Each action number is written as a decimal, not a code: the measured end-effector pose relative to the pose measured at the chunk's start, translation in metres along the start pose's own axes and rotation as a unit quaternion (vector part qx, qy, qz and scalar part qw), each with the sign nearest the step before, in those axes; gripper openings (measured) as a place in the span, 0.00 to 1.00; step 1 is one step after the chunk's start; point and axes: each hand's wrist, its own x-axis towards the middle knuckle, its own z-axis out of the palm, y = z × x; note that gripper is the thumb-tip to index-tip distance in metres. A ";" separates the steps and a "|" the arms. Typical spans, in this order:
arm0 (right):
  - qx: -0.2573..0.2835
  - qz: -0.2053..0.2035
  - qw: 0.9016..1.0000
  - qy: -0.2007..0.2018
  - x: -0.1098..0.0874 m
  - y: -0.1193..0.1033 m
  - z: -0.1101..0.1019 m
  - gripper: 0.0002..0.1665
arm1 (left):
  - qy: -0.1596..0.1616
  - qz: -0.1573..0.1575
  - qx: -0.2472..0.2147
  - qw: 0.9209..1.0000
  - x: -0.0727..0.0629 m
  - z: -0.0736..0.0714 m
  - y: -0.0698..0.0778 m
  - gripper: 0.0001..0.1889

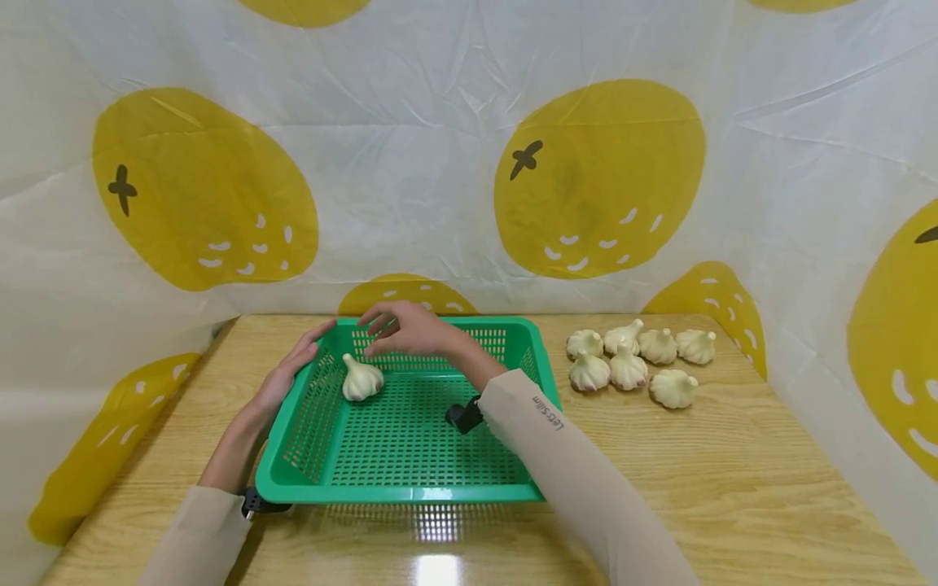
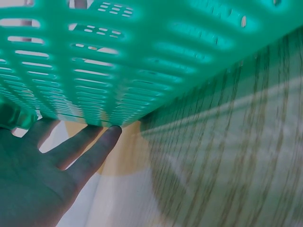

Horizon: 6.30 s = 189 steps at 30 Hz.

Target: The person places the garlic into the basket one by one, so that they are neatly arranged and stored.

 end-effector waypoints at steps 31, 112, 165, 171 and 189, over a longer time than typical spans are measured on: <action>0.008 -0.058 0.995 0.077 -0.051 -0.014 -0.032 0.28 | 0.002 0.028 0.008 1.000 -0.002 0.000 -0.006 0.30; -0.005 0.040 0.900 0.435 -0.348 0.112 -0.161 0.26 | 0.000 0.045 0.021 0.999 -0.001 0.003 -0.006 0.30; -0.025 0.190 0.882 0.431 -0.374 0.214 -0.164 0.25 | -0.002 0.042 0.018 0.999 -0.001 0.001 -0.005 0.30; -0.038 0.199 0.872 0.446 -0.374 0.217 -0.165 0.25 | -0.002 0.037 0.017 0.999 0.001 0.000 -0.005 0.30; -0.094 0.250 0.875 0.403 -0.372 0.209 -0.166 0.32 | -0.002 0.035 0.009 0.999 -0.001 0.001 -0.005 0.30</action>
